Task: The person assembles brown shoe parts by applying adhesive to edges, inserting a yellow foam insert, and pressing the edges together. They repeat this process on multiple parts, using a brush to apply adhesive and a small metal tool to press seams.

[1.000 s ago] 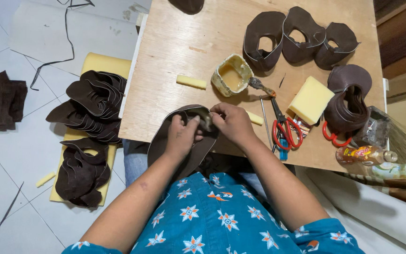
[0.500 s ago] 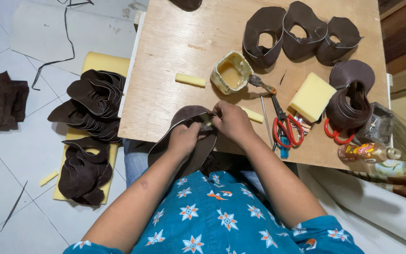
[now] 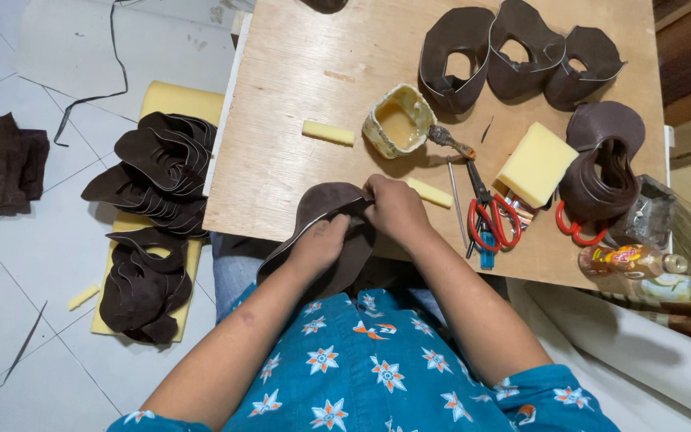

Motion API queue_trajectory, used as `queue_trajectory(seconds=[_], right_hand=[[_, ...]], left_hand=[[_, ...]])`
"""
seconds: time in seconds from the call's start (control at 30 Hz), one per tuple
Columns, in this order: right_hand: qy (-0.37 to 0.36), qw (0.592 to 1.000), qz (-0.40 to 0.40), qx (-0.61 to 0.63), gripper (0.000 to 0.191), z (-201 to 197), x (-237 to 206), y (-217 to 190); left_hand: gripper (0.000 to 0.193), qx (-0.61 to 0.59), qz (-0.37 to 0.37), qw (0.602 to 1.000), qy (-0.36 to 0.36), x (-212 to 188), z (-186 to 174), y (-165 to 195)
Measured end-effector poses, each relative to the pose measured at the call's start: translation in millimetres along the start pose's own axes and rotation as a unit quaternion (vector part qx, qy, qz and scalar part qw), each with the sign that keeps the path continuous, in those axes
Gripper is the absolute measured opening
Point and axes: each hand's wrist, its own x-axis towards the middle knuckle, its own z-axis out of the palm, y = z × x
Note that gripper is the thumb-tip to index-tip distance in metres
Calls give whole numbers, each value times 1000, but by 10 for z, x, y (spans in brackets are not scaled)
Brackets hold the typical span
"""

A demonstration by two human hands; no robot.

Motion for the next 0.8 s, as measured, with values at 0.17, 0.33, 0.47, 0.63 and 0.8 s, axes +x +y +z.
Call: queue_trajectory(seconds=[0.17, 0.33, 0.47, 0.63, 0.8], right_hand=[[45, 998, -51, 3, 28, 78, -48, 8], [-72, 978, -14, 197, 20, -57, 14, 207], [33, 993, -58, 96, 16, -33, -57, 167], [153, 973, -97, 143, 25, -60, -327, -81], [197, 968, -153, 2, 18, -133, -472, -222]], left_hand=[[38, 186, 95, 978, -22, 34, 14, -28], [40, 95, 5, 995, -4, -13, 30, 88], [35, -66, 99, 990, 75, -36, 47, 153], [46, -113, -77, 989, 53, -12, 53, 176], [44, -165, -102, 980, 35, 17, 72, 209]])
